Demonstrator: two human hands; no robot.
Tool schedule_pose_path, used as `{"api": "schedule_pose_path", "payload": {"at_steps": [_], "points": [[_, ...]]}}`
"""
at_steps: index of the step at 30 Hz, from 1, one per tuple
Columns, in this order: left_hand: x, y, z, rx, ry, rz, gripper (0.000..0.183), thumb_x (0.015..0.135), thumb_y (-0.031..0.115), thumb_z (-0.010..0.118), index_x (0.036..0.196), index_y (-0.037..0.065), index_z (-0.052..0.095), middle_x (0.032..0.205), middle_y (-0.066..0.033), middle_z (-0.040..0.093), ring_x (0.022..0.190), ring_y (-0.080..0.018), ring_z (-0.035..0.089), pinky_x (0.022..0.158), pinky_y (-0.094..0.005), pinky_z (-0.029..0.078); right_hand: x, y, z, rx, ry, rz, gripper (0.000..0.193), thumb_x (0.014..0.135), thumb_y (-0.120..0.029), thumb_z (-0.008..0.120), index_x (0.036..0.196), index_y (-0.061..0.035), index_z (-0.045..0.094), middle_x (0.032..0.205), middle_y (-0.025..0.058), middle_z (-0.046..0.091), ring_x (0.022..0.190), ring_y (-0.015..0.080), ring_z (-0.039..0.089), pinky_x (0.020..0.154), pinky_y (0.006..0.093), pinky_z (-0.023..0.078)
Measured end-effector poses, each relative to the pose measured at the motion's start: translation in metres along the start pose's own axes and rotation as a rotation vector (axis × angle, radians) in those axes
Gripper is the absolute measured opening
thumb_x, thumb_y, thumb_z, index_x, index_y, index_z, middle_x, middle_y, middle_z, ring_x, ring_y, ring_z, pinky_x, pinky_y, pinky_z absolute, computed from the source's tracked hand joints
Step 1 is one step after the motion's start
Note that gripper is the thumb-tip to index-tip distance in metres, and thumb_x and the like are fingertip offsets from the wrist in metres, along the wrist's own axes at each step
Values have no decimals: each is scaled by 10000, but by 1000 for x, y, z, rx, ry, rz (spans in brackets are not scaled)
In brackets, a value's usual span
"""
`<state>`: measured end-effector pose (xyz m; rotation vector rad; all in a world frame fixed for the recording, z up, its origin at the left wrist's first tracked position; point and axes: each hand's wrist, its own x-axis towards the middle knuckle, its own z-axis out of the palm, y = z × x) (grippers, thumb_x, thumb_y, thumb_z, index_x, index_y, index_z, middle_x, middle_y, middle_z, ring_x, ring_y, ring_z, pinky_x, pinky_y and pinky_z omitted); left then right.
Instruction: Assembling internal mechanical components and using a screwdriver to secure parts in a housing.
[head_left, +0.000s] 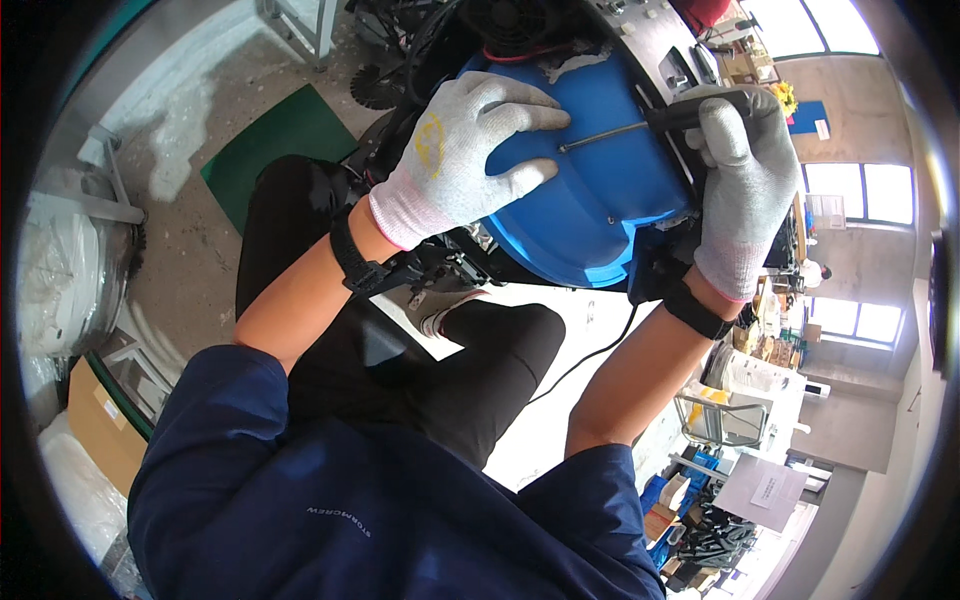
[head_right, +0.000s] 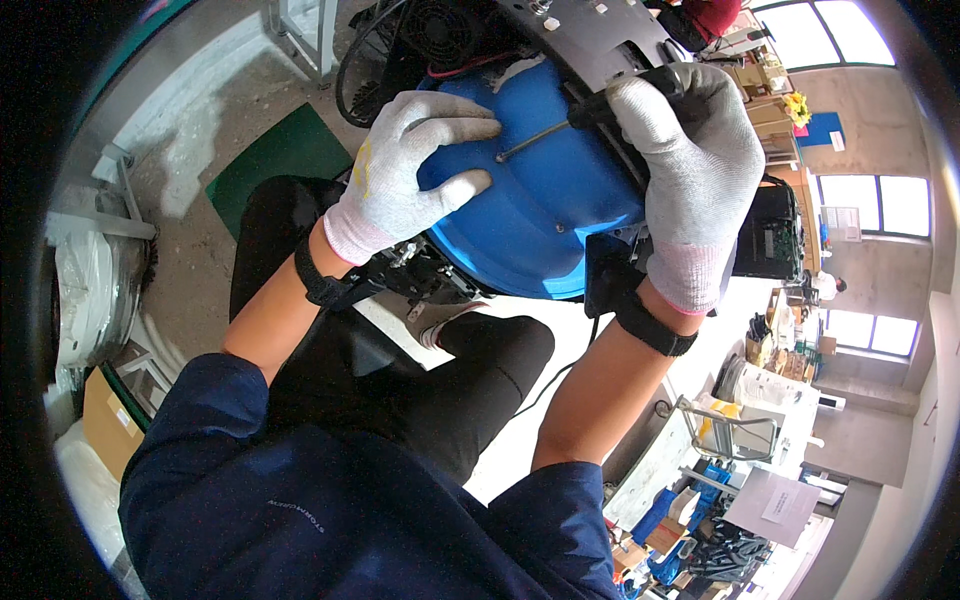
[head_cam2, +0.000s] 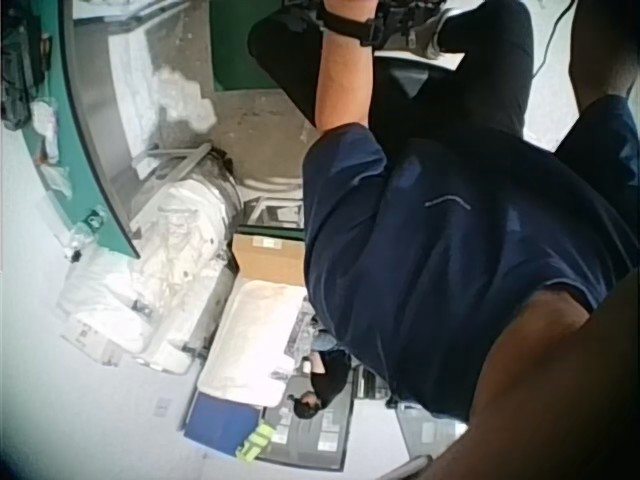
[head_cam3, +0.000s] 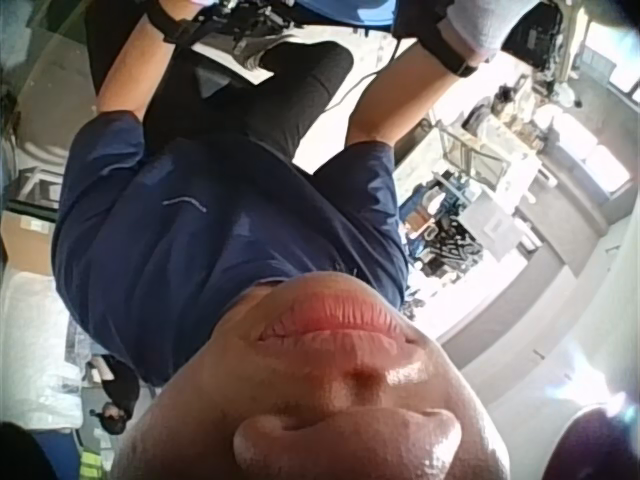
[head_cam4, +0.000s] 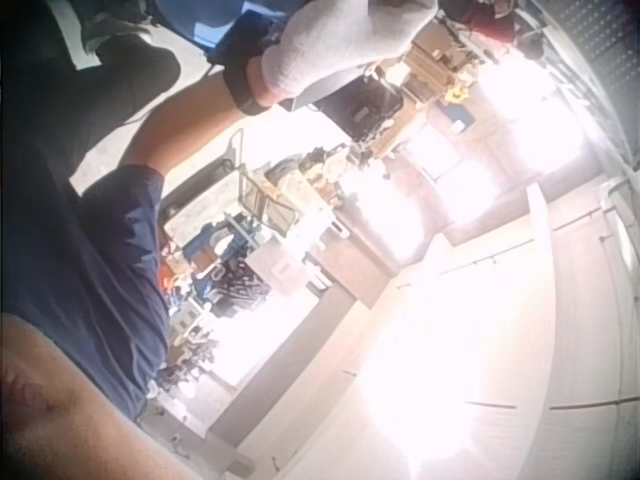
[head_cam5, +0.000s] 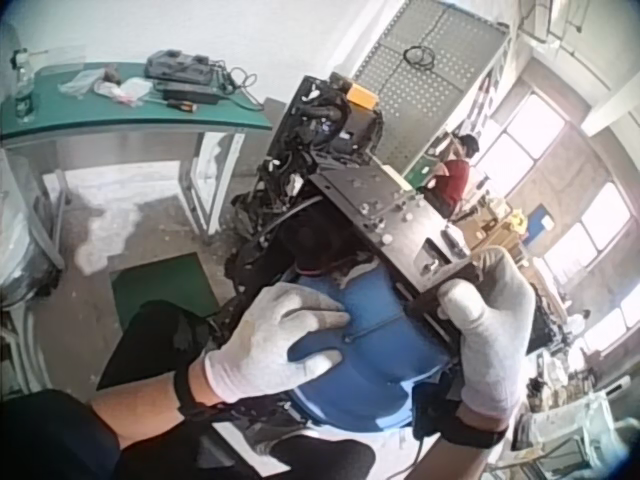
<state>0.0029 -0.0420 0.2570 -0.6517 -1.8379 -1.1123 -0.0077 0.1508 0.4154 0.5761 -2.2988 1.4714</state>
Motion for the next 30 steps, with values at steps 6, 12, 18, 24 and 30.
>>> {"api": "schedule_pose_path", "payload": {"at_steps": [6,12,18,24,30], "points": [[0,1,-2,14,-58,10,269,734,147,799,1000,141,759,1100,-29,683,1067,-254,612,944,-403,487,0,-5,9,-61,39,-24,331,878,-149,787,1158,3,693,965,59,721,815,57,574,743,211,499],[1,-1,-2,-5,-33,35,220,742,144,789,961,146,777,1070,-17,694,1087,-253,624,944,-405,486,2,-7,7,-93,-87,-127,472,1026,-260,527,1370,61,575,982,85,705,734,58,516,638,200,377],[0,1,0,1,-16,1,256,744,158,799,996,129,767,1072,-29,695,1087,-265,626,938,-405,495,6,0,-2,206,-113,-52,335,972,-253,684,1172,16,705,942,75,720,710,43,503,643,212,407],[1,2,-1,-14,-7,-43,276,751,149,800,1023,124,758,1072,-27,693,1085,-258,621,944,-399,493,4,6,-1,-31,4,-22,242,922,-248,754,961,-19,684,843,19,679,727,58,556,720,203,454],[0,-1,-1,6,-41,23,242,747,149,797,989,141,782,1073,-20,697,1088,-251,621,952,-396,488,2,1,2,-85,9,13,246,1010,-242,626,995,2,653,922,94,716,674,62,423,646,208,356]]}}
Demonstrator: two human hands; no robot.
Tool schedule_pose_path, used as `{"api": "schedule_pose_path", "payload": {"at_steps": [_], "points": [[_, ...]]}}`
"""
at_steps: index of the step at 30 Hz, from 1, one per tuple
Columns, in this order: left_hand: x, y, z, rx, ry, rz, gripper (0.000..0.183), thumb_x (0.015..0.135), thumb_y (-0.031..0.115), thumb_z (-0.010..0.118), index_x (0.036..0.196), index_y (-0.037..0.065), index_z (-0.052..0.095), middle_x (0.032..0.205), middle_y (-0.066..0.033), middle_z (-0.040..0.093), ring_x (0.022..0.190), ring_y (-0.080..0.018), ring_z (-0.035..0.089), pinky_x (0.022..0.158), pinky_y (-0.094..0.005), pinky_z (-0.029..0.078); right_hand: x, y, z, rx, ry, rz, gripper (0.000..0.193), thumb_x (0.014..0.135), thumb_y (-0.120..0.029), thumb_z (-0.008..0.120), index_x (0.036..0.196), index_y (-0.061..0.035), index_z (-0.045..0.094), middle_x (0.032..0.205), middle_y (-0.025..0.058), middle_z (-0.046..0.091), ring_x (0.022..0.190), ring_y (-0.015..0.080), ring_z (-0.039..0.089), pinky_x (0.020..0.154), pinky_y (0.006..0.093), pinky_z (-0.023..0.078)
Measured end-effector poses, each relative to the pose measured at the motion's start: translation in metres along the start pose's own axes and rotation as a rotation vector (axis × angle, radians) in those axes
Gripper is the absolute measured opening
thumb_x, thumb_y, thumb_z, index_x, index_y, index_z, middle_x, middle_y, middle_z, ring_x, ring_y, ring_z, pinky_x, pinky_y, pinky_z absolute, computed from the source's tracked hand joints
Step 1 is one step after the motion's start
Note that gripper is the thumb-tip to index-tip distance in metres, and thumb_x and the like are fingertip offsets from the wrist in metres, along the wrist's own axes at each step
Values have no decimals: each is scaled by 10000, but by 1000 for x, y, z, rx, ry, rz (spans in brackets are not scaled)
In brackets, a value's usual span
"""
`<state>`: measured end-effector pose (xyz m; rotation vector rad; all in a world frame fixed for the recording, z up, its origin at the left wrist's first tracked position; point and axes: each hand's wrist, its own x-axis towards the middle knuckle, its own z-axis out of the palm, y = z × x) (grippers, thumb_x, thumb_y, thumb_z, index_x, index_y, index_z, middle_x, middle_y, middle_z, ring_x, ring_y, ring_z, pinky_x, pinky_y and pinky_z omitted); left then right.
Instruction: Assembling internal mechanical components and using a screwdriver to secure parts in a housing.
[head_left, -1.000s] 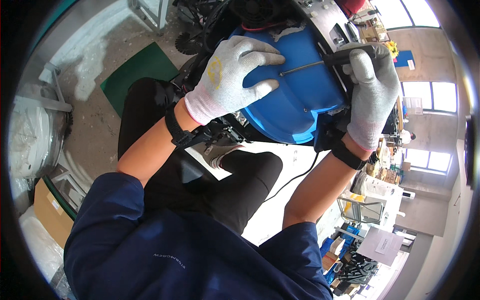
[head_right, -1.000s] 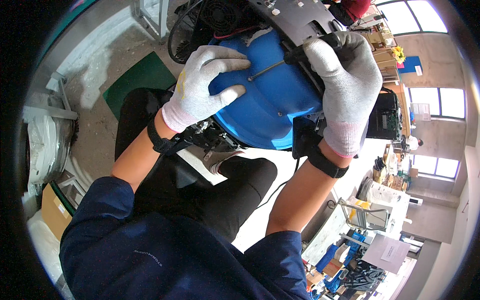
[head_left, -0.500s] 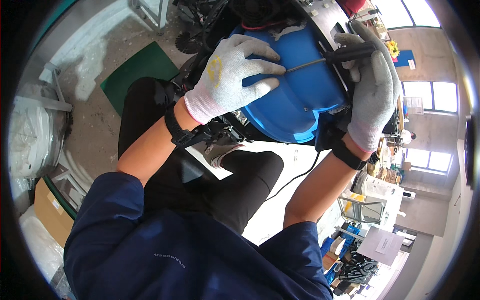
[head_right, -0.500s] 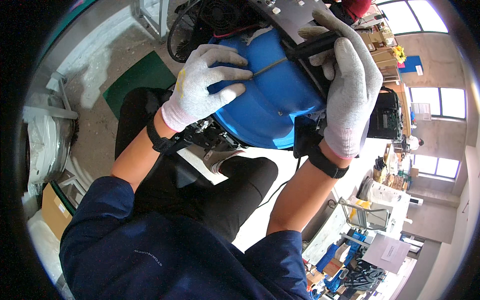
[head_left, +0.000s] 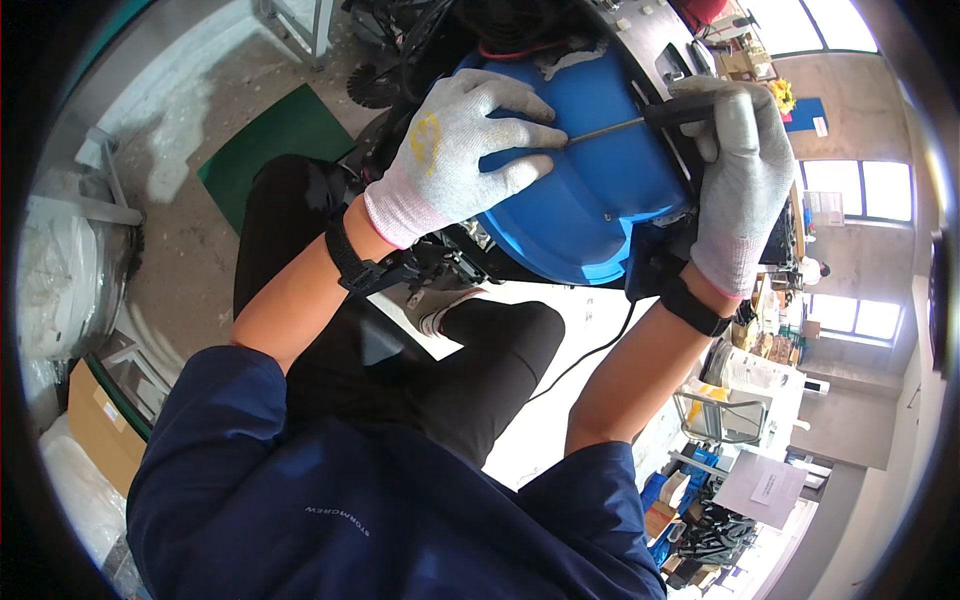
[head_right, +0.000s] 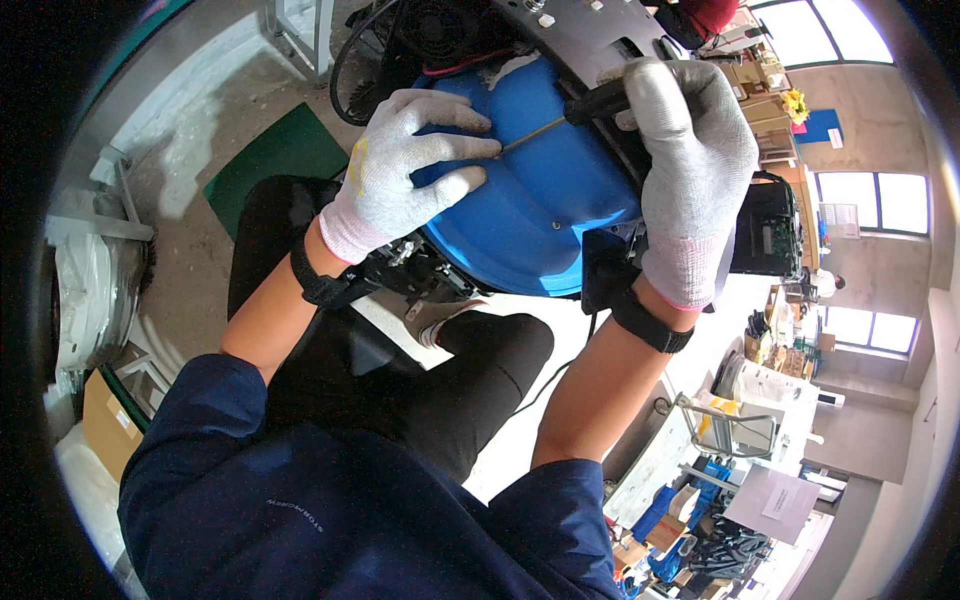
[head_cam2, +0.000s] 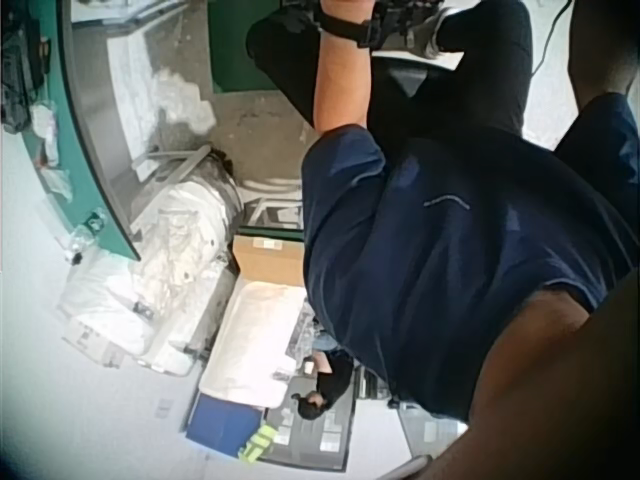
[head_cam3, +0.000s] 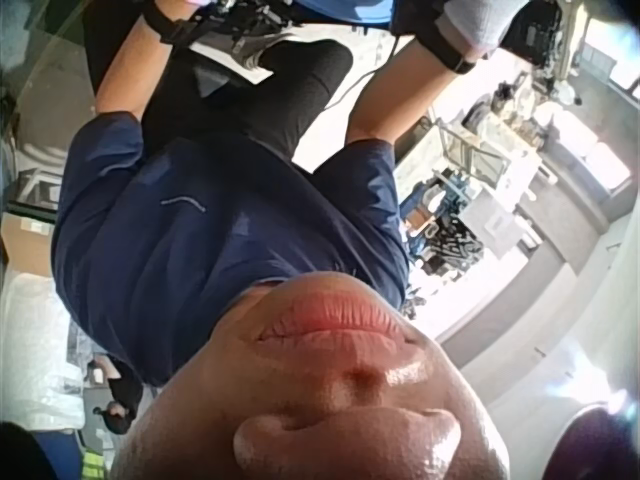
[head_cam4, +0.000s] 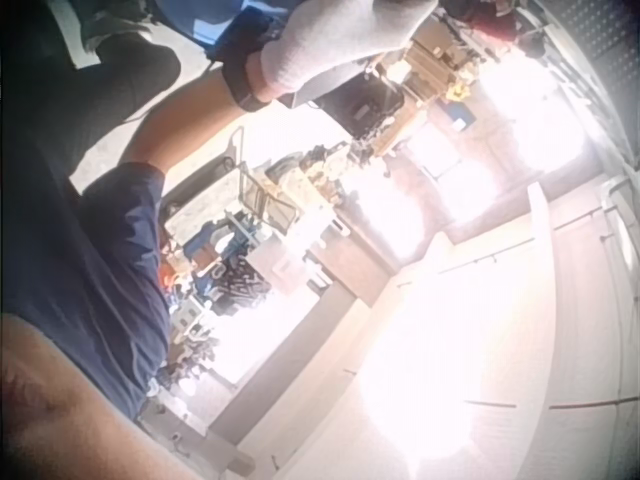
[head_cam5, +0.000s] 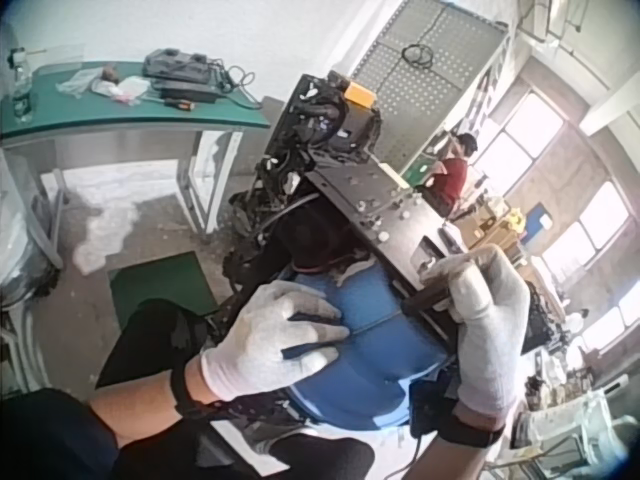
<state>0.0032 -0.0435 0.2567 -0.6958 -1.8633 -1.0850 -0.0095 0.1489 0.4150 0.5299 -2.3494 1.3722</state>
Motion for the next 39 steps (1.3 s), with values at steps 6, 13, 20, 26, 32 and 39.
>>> {"api": "schedule_pose_path", "payload": {"at_steps": [6,13,20,26,32,39], "points": [[1,0,0,-30,-5,-28,221,745,174,790,965,149,797,1058,-17,703,1092,-255,623,955,-404,485,7,1,-7,149,-122,-97,345,973,-206,554,1188,29,686,997,71,729,750,39,530,652,192,396],[1,-1,0,-11,-9,-26,224,743,174,791,966,153,798,1059,-19,707,1086,-258,628,951,-406,484,2,-2,-4,152,-176,-130,419,900,-99,529,1263,75,648,1091,160,724,906,110,648,825,215,502],[1,0,0,-15,6,-10,228,745,158,796,974,153,796,1064,-16,707,1094,-258,624,957,-400,484,-4,-8,2,69,-75,-50,413,939,-127,622,1296,81,621,1074,135,722,776,81,541,759,213,472],[3,-3,4,-15,67,6,204,736,182,808,933,147,771,1015,15,686,999,-240,621,889,-386,498,1,-4,0,41,-84,-67,385,877,-102,780,1224,39,690,1104,85,714,947,112,652,897,266,545],[1,-3,2,-19,33,23,254,728,131,803,974,132,737,1071,-7,704,1081,-249,634,945,-394,493,1,-9,2,-90,-95,-100,391,1002,-256,628,1256,38,675,1110,110,720,899,91,635,787,228,511],[1,-3,2,-19,19,18,274,726,130,806,991,140,737,1081,-10,698,1083,-254,633,941,-401,498,10,14,-8,291,-201,-139,477,1051,-252,394,1290,87,630,1128,185,719,749,60,536,662,199,392]]}}
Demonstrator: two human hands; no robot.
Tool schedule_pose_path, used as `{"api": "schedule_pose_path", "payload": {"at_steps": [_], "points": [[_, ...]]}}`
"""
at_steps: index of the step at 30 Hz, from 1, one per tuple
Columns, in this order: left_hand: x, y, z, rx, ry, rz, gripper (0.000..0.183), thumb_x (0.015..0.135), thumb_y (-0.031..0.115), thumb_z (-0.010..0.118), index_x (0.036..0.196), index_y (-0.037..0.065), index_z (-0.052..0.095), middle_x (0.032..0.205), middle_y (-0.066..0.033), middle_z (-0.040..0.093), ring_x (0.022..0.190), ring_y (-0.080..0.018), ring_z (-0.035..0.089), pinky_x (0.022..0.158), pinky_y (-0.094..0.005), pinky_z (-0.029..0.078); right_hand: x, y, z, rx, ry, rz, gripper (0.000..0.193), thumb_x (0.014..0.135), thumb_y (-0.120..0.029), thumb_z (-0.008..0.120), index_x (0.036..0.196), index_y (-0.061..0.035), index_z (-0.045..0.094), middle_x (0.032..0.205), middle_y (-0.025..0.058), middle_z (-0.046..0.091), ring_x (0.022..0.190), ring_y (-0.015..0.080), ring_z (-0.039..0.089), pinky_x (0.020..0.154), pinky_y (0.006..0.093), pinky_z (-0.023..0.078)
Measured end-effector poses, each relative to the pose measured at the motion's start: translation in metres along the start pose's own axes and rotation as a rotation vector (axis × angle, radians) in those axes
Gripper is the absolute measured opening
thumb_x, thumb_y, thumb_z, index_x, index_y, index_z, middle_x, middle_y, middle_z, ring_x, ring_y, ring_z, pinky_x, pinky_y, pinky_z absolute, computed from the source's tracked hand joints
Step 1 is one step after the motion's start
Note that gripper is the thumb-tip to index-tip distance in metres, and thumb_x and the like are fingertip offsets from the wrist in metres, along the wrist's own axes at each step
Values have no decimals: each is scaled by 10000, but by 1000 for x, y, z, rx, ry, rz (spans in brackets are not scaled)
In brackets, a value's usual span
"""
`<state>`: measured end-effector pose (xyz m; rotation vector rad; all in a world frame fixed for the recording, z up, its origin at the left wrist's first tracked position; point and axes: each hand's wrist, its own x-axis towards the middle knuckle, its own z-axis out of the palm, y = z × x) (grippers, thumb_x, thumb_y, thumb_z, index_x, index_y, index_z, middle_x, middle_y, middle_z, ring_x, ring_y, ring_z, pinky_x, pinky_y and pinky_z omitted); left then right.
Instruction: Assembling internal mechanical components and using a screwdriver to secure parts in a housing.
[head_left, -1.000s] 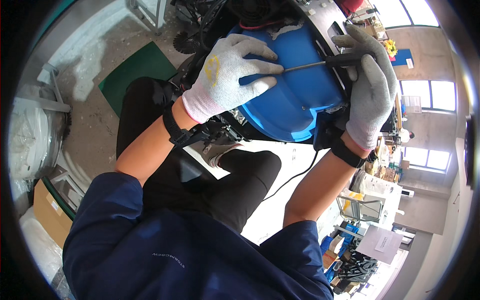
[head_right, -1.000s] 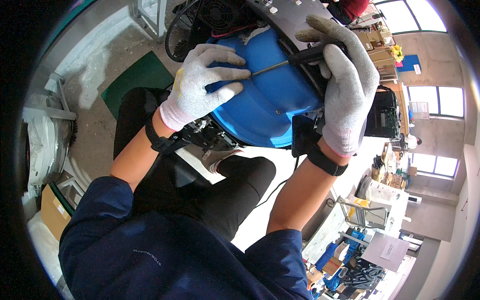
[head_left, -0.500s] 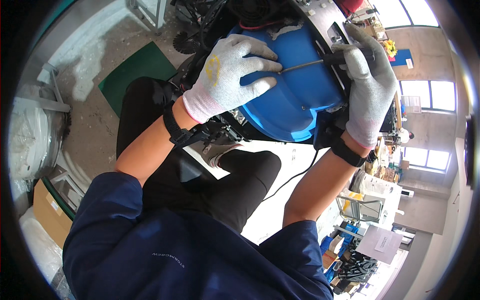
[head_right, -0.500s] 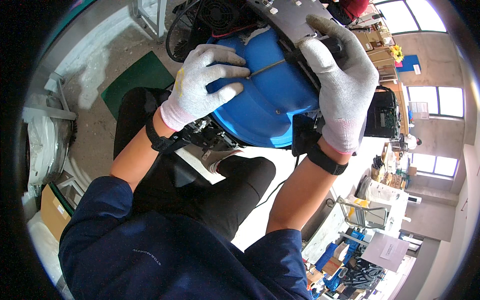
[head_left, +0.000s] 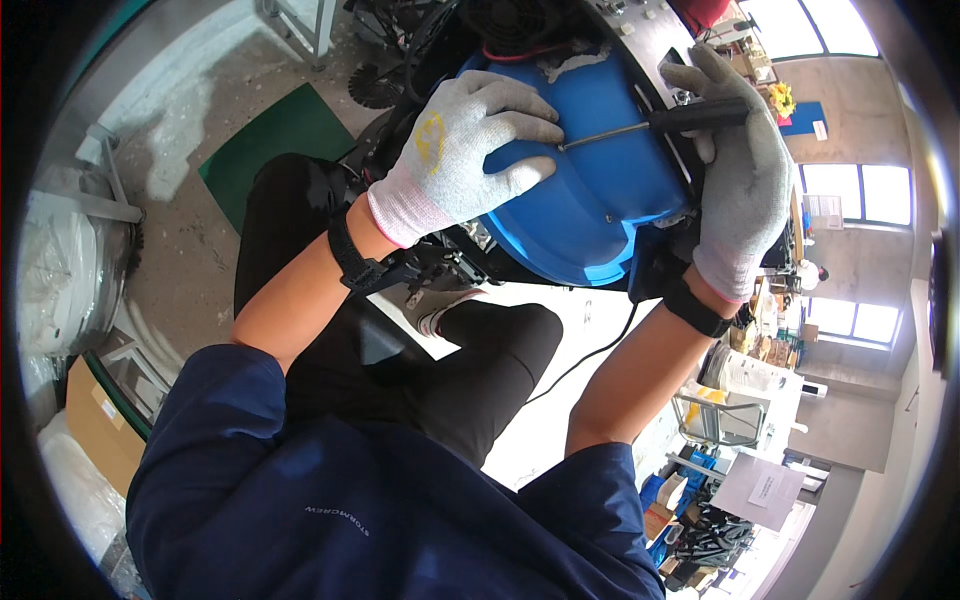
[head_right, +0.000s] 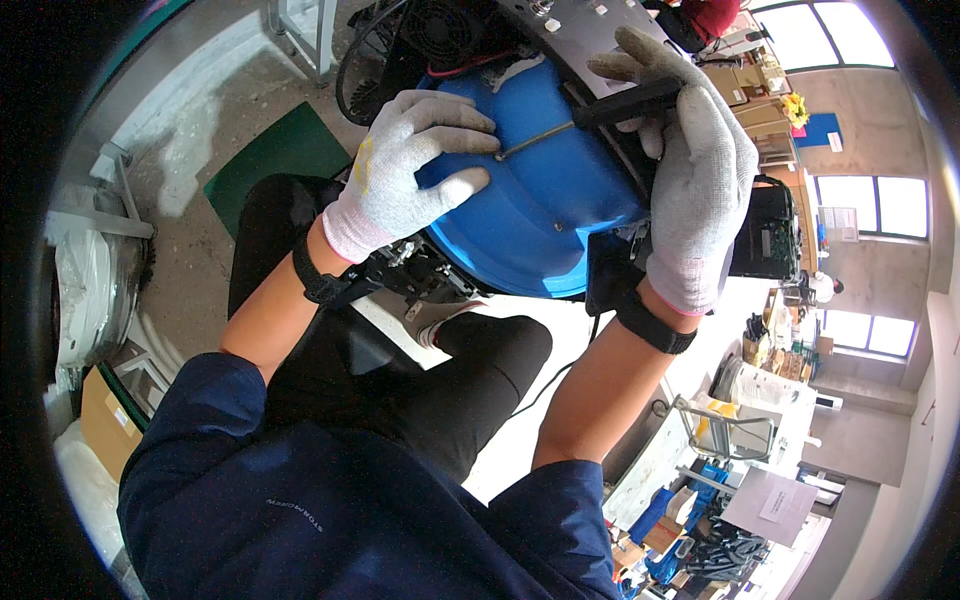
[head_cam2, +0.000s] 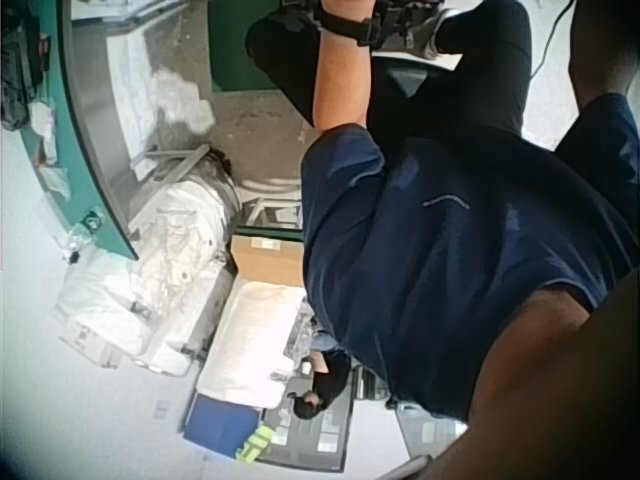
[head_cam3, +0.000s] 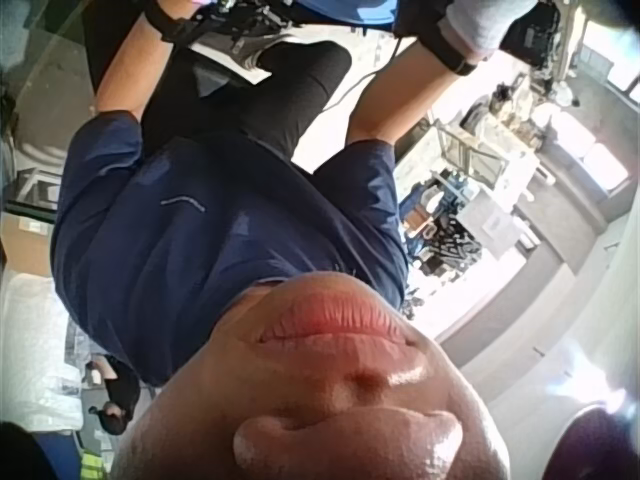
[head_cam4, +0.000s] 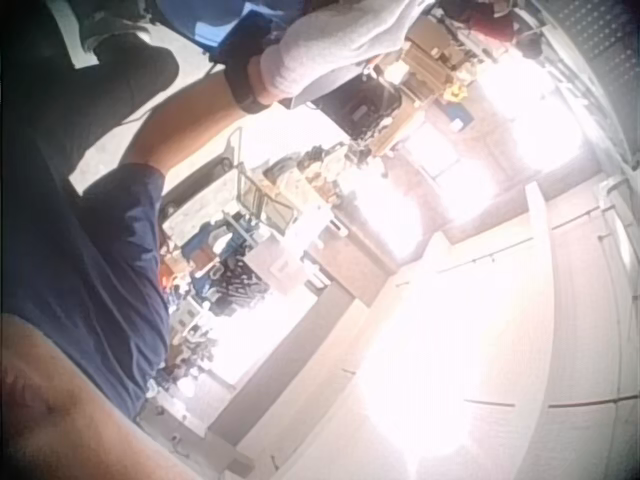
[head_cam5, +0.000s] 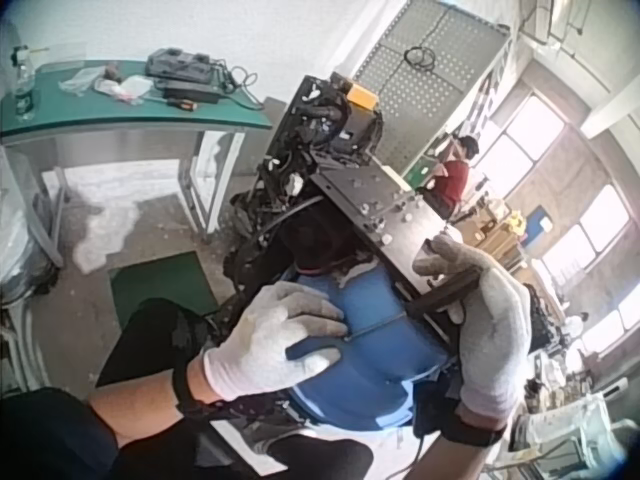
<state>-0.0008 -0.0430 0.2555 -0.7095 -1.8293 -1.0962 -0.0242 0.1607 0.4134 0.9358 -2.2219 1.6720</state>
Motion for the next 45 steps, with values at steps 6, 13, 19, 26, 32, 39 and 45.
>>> {"api": "schedule_pose_path", "payload": {"at_steps": [6,13,19,26,32,39,45], "points": [[-2,0,1,10,11,5,255,752,150,791,1000,136,737,1110,-20,687,1113,-259,616,967,-413,485,-2,-8,7,-43,97,53,357,1038,-247,554,1193,47,684,938,97,717,715,60,536,650,204,401],[0,2,-2,24,-36,-20,252,760,158,786,1008,130,749,1125,-22,683,1123,-260,606,980,-415,475,-4,-5,4,-211,186,116,288,962,-259,718,1087,1,717,836,30,691,714,54,574,645,187,442],[1,3,-4,12,-51,-35,244,763,158,784,1003,129,753,1124,-28,686,1119,-262,606,982,-414,473,-3,-12,17,-299,184,43,360,973,-258,697,1214,9,702,883,61,726,728,53,590,691,196,483],[0,2,-3,21,-38,-24,235,762,160,786,994,140,757,1132,-31,688,1120,-274,609,976,-415,478,3,-11,4,-15,-45,9,439,1022,-291,582,1313,34,631,996,107,724,745,60,543,691,200,430],[0,1,-2,11,-23,-11,237,758,165,788,992,140,758,1129,-25,687,1134,-265,602,979,-418,479,-4,-9,7,-211,124,81,299,960,-249,706,1125,1,700,877,36,705,761,57,601,731,202,481],[0,3,-3,21,-70,-57,227,765,161,780,990,140,757,1135,-23,680,1132,-254,599,991,-410,470,-4,-7,7,-206,217,149,258,884,-220,803,1004,-22,689,894,42,714,781,71,633,741,215,509],[1,3,-5,24,-85,-42,234,769,170,781,1000,140,758,1132,-25,678,1131,-255,592,986,-410,470,-2,-16,20,-201,183,68,355,905,-198,777,1174,17,690,959,71,733,809,72,636,732,210,515]]}}
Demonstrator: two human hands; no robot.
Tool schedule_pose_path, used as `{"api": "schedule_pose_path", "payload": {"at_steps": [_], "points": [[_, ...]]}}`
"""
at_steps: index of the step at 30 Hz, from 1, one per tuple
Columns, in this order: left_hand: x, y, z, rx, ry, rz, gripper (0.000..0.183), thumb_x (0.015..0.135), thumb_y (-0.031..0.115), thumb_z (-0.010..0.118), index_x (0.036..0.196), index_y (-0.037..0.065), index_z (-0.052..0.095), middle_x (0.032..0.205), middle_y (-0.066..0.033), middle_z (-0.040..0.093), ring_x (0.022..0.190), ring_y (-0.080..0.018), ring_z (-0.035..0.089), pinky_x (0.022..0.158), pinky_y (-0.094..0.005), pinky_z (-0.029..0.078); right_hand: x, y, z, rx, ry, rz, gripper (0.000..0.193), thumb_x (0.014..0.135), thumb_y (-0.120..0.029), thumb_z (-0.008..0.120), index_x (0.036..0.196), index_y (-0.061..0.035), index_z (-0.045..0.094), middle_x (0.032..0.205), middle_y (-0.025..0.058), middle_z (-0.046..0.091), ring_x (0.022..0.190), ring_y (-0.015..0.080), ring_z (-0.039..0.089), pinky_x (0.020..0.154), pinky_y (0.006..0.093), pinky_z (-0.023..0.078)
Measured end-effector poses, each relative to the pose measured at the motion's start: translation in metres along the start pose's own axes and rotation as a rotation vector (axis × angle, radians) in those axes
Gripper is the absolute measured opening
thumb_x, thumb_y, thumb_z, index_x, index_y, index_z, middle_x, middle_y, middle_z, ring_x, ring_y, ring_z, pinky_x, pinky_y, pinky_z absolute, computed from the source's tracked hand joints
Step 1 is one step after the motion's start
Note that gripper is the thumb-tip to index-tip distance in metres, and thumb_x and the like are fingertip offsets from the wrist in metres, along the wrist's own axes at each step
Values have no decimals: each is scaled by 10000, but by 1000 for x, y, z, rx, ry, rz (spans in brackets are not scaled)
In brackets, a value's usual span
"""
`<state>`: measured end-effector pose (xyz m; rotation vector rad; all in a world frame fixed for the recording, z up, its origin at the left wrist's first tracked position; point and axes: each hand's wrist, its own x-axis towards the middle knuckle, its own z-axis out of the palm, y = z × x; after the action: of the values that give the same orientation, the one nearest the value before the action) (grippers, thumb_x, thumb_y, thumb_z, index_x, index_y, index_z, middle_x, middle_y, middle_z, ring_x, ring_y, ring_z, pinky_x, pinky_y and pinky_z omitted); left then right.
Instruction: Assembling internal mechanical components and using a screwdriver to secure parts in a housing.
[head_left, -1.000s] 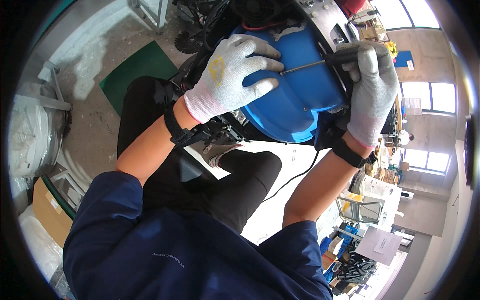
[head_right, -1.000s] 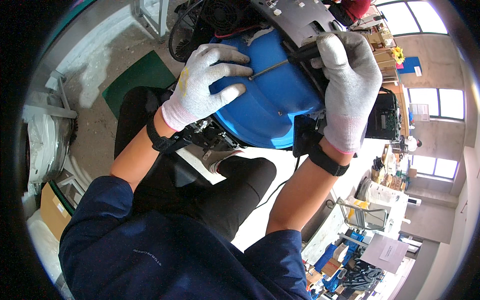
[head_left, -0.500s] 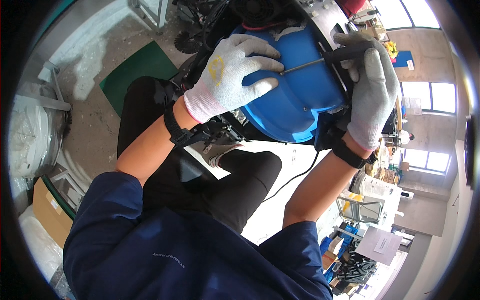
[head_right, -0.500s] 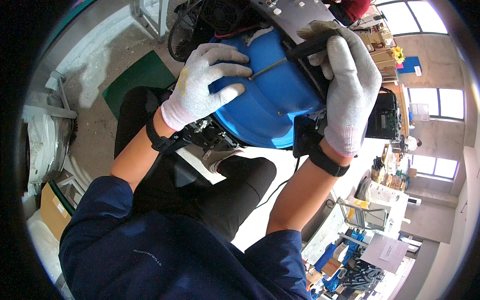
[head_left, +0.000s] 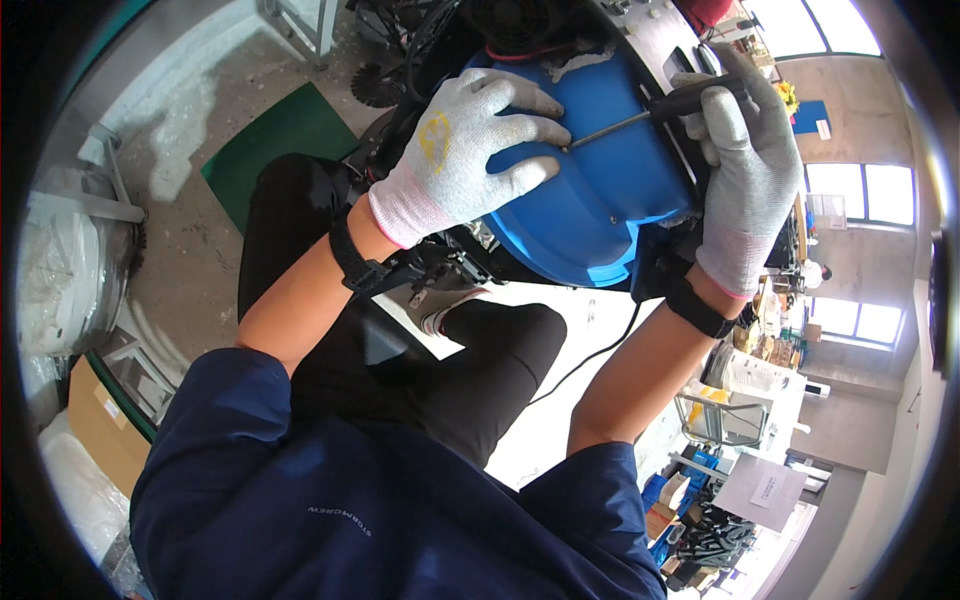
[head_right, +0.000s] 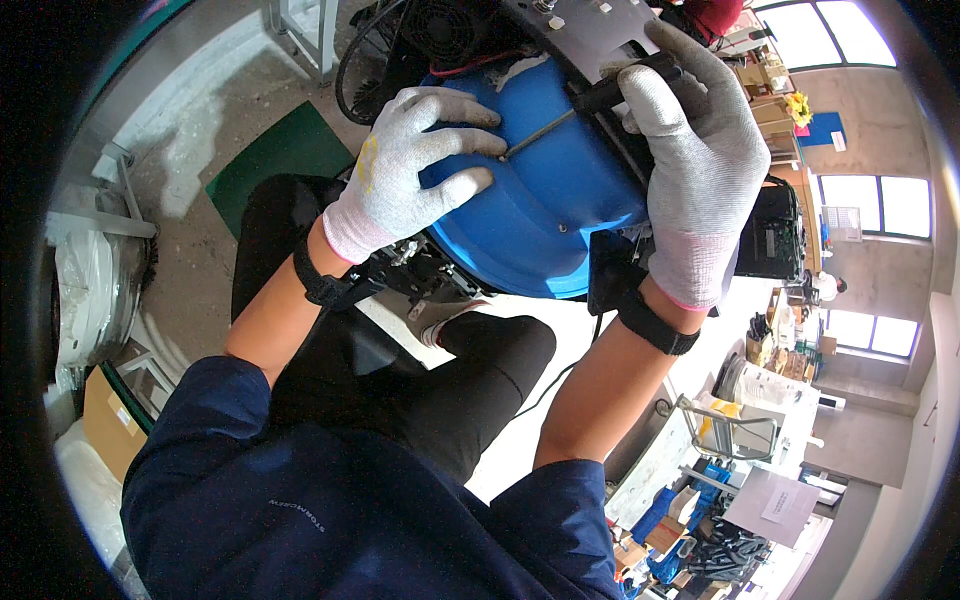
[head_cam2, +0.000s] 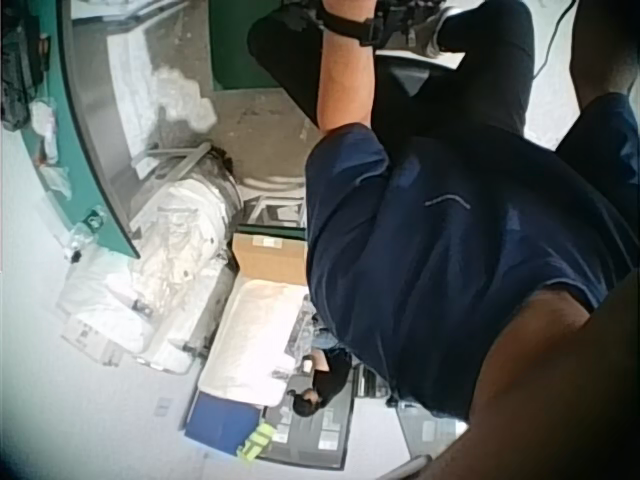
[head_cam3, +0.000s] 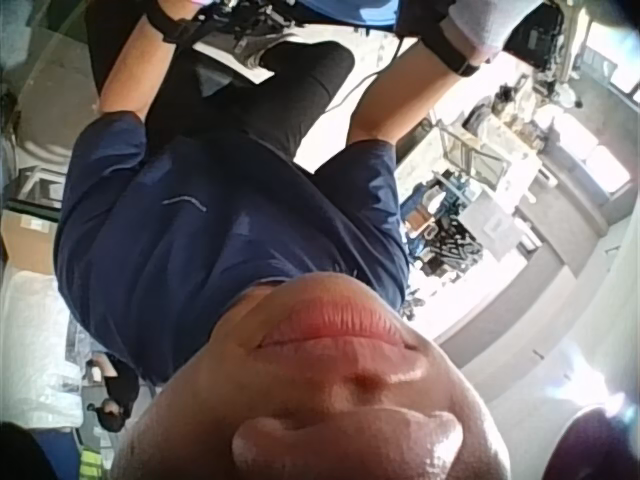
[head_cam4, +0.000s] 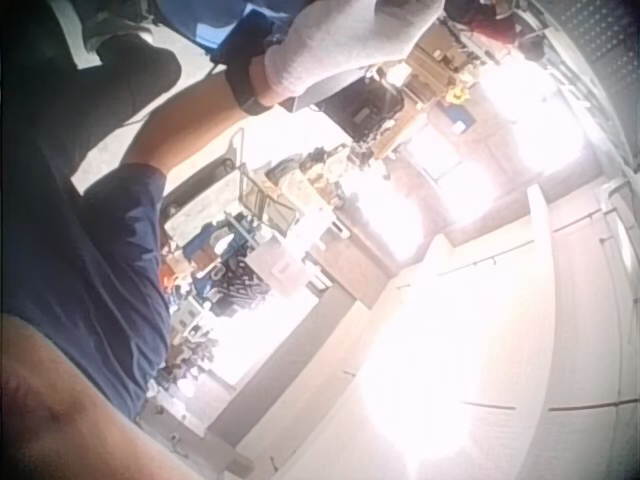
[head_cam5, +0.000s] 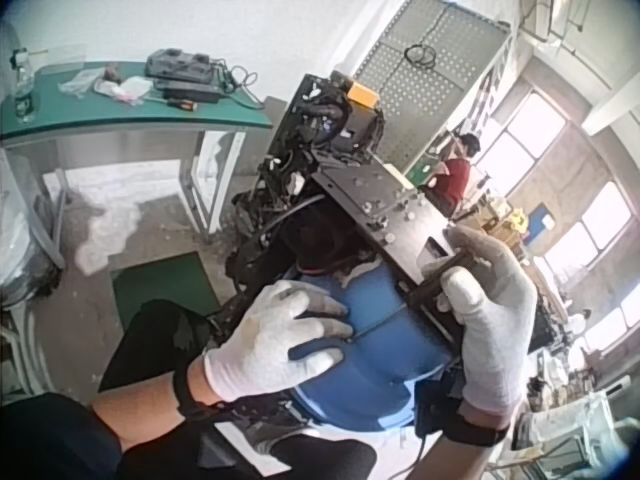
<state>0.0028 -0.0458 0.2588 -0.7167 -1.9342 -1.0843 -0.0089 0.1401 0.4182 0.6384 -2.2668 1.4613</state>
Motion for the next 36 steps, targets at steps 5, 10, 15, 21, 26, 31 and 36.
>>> {"api": "schedule_pose_path", "payload": {"at_steps": [5,10,15,21,26,31,36], "points": [[-1,-1,-1,-7,23,9,234,770,174,780,1000,142,759,1137,-30,683,1133,-267,595,988,-415,469,-1,-6,4,-183,-49,-12,428,981,-132,586,1377,32,585,1073,147,736,733,50,512,663,171,403],[0,0,0,-1,23,7,241,764,167,783,1003,152,756,1140,-30,685,1137,-271,598,986,-419,472,4,4,-12,49,-186,-83,418,1002,-134,484,1368,38,593,1109,162,728,746,54,499,674,186,397],[-2,-3,3,-9,43,28,253,761,165,786,1011,154,748,1139,-22,681,1136,-271,602,986,-419,472,-3,3,-7,27,-49,29,345,909,-175,773,1182,16,686,976,59,717,845,84,623,801,234,524],[-2,-2,4,5,43,27,261,757,158,785,1016,152,746,1145,-18,677,1137,-265,604,990,-414,469,-2,6,-10,-76,-1,50,289,872,-176,813,1062,-4,680,953,29,695,870,86,622,834,240,522],[-3,-3,2,-1,39,28,267,754,158,788,1018,141,752,1139,-19,676,1133,-264,605,993,-416,466,-2,5,-7,-51,7,72,299,868,-167,813,1081,-6,680,965,38,703,883,91,635,845,246,527],[-2,-2,1,-16,33,22,270,751,154,793,1018,145,756,1144,-17,677,1141,-266,602,995,-419,466,-3,2,-1,-36,8,22,327,887,-146,784,1160,2,682,1016,67,727,885,98,648,850,240,530],[-2,-2,2,-18,39,11,271,750,151,796,1019,151,757,1150,-21,681,1145,-269,602,996,-422,467,0,-4,1,-65,-111,-48,398,995,-135,528,1325,80,590,1105,171,716,734,57,490,691,195,406]]}}
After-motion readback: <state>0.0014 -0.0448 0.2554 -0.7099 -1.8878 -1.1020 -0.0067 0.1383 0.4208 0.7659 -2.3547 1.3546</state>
